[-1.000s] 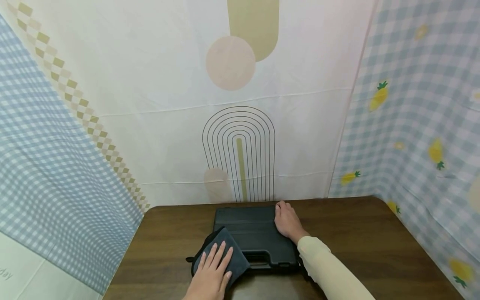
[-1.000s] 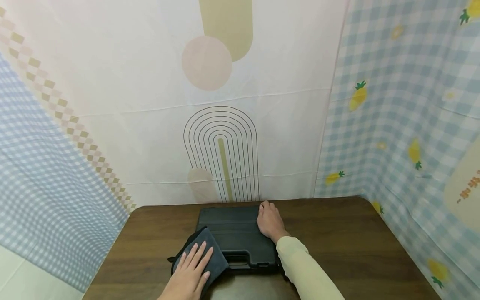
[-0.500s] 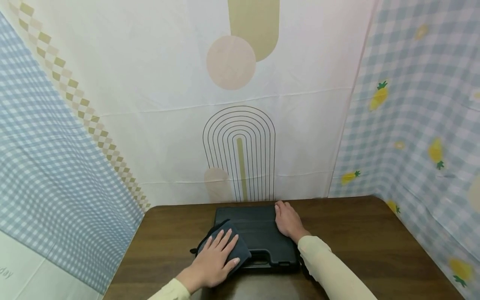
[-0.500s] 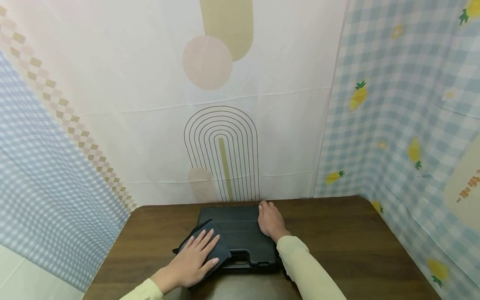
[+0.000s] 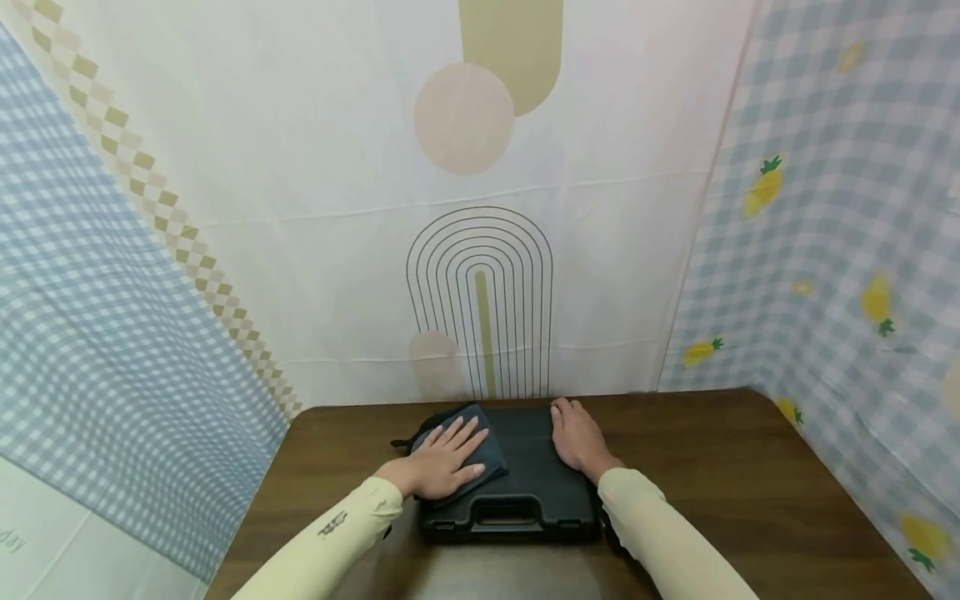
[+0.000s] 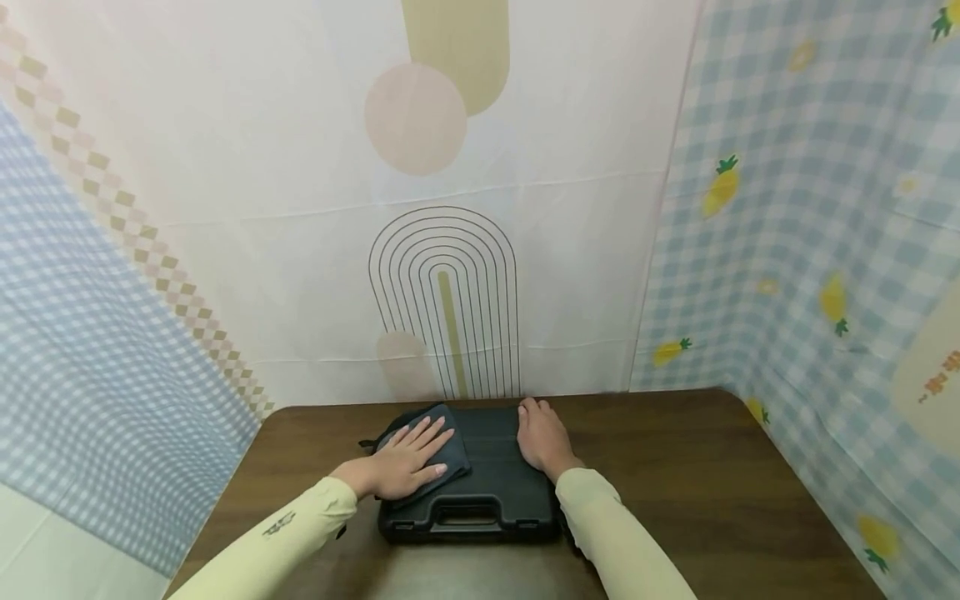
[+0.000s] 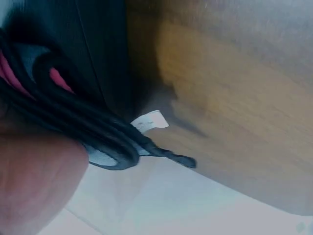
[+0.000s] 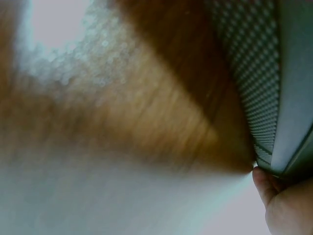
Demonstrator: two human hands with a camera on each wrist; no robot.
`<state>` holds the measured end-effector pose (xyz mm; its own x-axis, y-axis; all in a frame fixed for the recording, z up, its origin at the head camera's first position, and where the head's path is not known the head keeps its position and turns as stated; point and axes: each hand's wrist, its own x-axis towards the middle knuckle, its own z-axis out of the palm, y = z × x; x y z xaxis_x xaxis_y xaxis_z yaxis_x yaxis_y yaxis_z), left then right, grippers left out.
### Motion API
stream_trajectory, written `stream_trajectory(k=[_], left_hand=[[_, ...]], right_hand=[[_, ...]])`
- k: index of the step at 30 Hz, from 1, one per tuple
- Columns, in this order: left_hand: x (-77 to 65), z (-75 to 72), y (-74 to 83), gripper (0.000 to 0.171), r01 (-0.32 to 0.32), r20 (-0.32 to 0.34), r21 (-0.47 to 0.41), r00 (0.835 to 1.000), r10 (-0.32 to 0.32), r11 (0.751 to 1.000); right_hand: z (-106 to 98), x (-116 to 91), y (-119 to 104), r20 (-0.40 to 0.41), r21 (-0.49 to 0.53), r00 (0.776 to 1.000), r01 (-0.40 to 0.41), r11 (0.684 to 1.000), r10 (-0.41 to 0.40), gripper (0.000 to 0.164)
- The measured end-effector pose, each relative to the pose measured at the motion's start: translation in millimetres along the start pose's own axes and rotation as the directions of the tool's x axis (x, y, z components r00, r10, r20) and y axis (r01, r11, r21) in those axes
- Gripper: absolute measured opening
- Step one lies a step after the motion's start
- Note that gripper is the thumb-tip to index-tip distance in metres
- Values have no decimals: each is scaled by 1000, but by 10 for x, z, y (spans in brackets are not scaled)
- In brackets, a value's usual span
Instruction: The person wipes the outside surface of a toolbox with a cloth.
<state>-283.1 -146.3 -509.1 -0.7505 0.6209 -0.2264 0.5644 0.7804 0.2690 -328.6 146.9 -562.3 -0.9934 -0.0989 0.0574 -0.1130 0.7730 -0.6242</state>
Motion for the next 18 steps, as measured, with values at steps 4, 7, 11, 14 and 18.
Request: stream_trajectory(k=[4,7,11,14,18], left_hand=[[121,-56,-68,67,10,10,-27,1000,-10,1000],[228,-59,-125,67,23,-14,-37,1000,-24,999],[340,-58,-164,68,56,-40,-36,998,-57,998],[387,-55,-157,68,88,-46,-11,995,-88,996],[434,-36,-129,66,106,-65,15,992,-104,994]], right_hand=[[-13,-2,-5,6,1,1000,-5,1000,5,45],[-20,-5,-4,-1,6,1000,-6,1000,6,45],[-9,6,3,-2,15,1000,-12,1000,12,45],[6,17,11,5,16,1000,-16,1000,16,45],[4,24,22,4,15,1000,-14,1000,14,44]])
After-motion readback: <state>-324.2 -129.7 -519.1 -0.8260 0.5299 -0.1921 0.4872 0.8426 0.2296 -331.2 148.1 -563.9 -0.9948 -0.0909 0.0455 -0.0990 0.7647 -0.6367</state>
